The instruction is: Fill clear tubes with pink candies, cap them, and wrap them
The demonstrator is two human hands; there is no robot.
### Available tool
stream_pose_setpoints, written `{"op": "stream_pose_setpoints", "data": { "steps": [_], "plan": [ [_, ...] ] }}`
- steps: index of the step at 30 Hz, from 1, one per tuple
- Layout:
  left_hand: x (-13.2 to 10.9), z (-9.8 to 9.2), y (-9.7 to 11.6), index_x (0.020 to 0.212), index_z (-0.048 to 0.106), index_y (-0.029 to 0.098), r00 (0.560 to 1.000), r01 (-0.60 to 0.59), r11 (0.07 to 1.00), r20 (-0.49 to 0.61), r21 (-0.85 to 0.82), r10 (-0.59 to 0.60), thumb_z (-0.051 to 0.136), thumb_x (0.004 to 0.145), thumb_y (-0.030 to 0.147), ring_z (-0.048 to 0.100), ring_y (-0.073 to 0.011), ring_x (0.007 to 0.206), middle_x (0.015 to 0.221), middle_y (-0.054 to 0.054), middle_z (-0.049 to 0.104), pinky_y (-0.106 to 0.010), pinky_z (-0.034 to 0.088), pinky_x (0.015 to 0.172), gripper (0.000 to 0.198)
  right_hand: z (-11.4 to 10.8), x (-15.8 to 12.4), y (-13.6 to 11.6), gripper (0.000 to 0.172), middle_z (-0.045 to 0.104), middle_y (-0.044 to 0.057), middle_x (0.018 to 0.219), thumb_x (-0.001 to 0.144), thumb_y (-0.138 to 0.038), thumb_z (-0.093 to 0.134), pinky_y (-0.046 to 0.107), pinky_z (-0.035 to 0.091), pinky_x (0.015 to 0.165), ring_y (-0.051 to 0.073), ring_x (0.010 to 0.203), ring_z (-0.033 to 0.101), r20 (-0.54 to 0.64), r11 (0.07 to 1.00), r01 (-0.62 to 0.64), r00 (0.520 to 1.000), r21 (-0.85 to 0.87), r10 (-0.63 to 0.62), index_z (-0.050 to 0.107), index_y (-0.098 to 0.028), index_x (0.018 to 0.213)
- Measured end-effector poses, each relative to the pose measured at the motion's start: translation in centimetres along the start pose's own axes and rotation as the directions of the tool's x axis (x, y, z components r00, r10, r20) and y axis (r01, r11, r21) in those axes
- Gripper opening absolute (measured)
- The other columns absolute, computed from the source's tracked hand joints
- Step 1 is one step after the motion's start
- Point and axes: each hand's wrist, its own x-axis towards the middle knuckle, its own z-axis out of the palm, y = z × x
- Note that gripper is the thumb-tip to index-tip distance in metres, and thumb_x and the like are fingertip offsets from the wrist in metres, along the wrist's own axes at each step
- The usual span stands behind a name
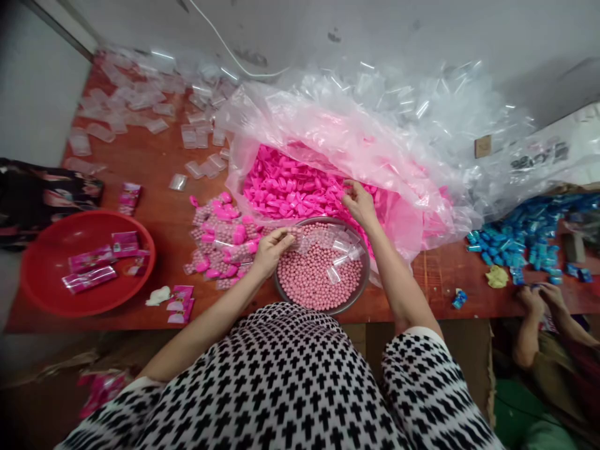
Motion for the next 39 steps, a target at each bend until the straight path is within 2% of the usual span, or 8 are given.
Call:
{"op": "stream_pose_setpoints", "data": {
  "steps": [6,11,16,21,24,29,33,39],
  "plan": [
    [0.2,2.5,1.7,0.096,0.070,0.020,0.996,-0.054,0.984,0.067,-0.172,0.067,0.076,0.068,0.039,0.065,-0.0124,0.084,0.113,-0.004,0.067,-0.024,0.053,0.074,0.034,0.0,-6.2,-4.3,0.034,0.062,-0.002,0.075,0.069,-0.032,0.069,0.031,0.055,0.069,0.013,0.069,0.062,0.134,0.841,-0.166,0.985,0.515,0.113,0.061,-0.020,0.100],
    [-0.9,4.3,3.5,0.089,0.069,0.020,0.990,-0.090,0.961,0.083,-0.260,0.115,0.078,0.065,0.037,0.065,-0.0125,0.086,0.119,-0.004,0.064,-0.023,0.054,0.073,0.030,1.1,-9.6,-6.3,0.033,0.068,0.000,0.082,0.066,-0.035,0.075,0.030,0.056,0.070,0.012,0.070,0.062,0.240,0.739,-0.266,0.960,0.618,0.145,0.067,-0.019,0.093],
    [-1.9,4.5,3.7,0.088,0.068,0.019,0.991,-0.057,0.962,0.105,-0.268,0.088,0.080,0.062,0.039,0.066,-0.0132,0.079,0.101,-0.003,0.070,-0.026,0.056,0.072,0.035,2.3,-11.8,-6.8,0.037,0.070,0.001,0.092,0.065,-0.040,0.078,0.033,0.057,0.077,0.013,0.078,0.065,0.313,0.716,-0.303,0.942,0.629,0.124,0.071,-0.021,0.095],
    [-2.8,4.0,3.1,0.094,0.069,0.019,0.978,-0.150,0.977,0.121,-0.154,0.169,0.077,0.066,0.039,0.066,-0.0197,0.096,0.111,-0.006,0.068,-0.031,0.055,0.079,0.035,2.5,-13.4,-7.2,0.037,0.069,0.004,0.105,0.070,-0.038,0.074,0.036,0.053,0.085,0.019,0.093,0.064,0.196,0.925,-0.066,0.980,0.375,-0.010,0.070,-0.023,0.103],
    [-3.4,3.4,2.6,0.099,0.068,0.020,0.964,-0.221,0.975,0.144,-0.028,0.223,0.071,0.073,0.043,0.063,-0.0227,0.106,0.119,-0.007,0.065,-0.036,0.054,0.085,0.035,1.9,-13.5,-6.8,0.028,0.070,0.004,0.101,0.073,-0.036,0.071,0.035,0.051,0.084,0.019,0.092,0.064,0.106,0.981,0.061,0.991,0.185,-0.082,0.071,-0.021,0.098],
    [-4.0,2.0,1.2,0.106,0.068,0.018,0.957,-0.277,0.929,0.161,0.246,0.243,0.063,0.077,0.048,0.067,-0.0217,0.093,0.108,-0.007,0.070,-0.037,0.056,0.080,0.041,1.4,-13.5,-7.2,0.029,0.069,0.004,0.104,0.079,-0.037,0.067,0.034,0.051,0.084,0.018,0.093,0.064,-0.023,0.944,0.188,0.982,0.270,-0.189,0.068,-0.022,0.104],
    [-4.2,1.5,0.2,0.108,0.069,0.019,0.926,-0.375,0.834,0.210,0.404,0.314,0.061,0.081,0.044,0.067,-0.0221,0.092,0.105,-0.006,0.071,-0.038,0.056,0.084,0.038,1.9,-13.8,-8.7,0.026,0.069,0.005,0.104,0.083,-0.038,0.062,0.035,0.048,0.090,0.019,0.098,0.063,0.049,0.928,0.350,0.932,0.130,-0.359,0.068,-0.023,0.104],
    [-4.6,1.1,0.6,0.103,0.071,0.019,0.900,-0.436,0.766,0.224,0.471,0.375,0.059,0.083,0.044,0.068,-0.0212,0.094,0.105,-0.007,0.072,-0.035,0.054,0.086,0.035,2.1,-14.3,-8.6,0.023,0.069,0.006,0.091,0.088,-0.035,0.057,0.032,0.049,0.078,0.018,0.085,0.063,0.100,0.860,0.507,0.860,-0.062,-0.500,0.066,-0.020,0.102]
  ]
}}
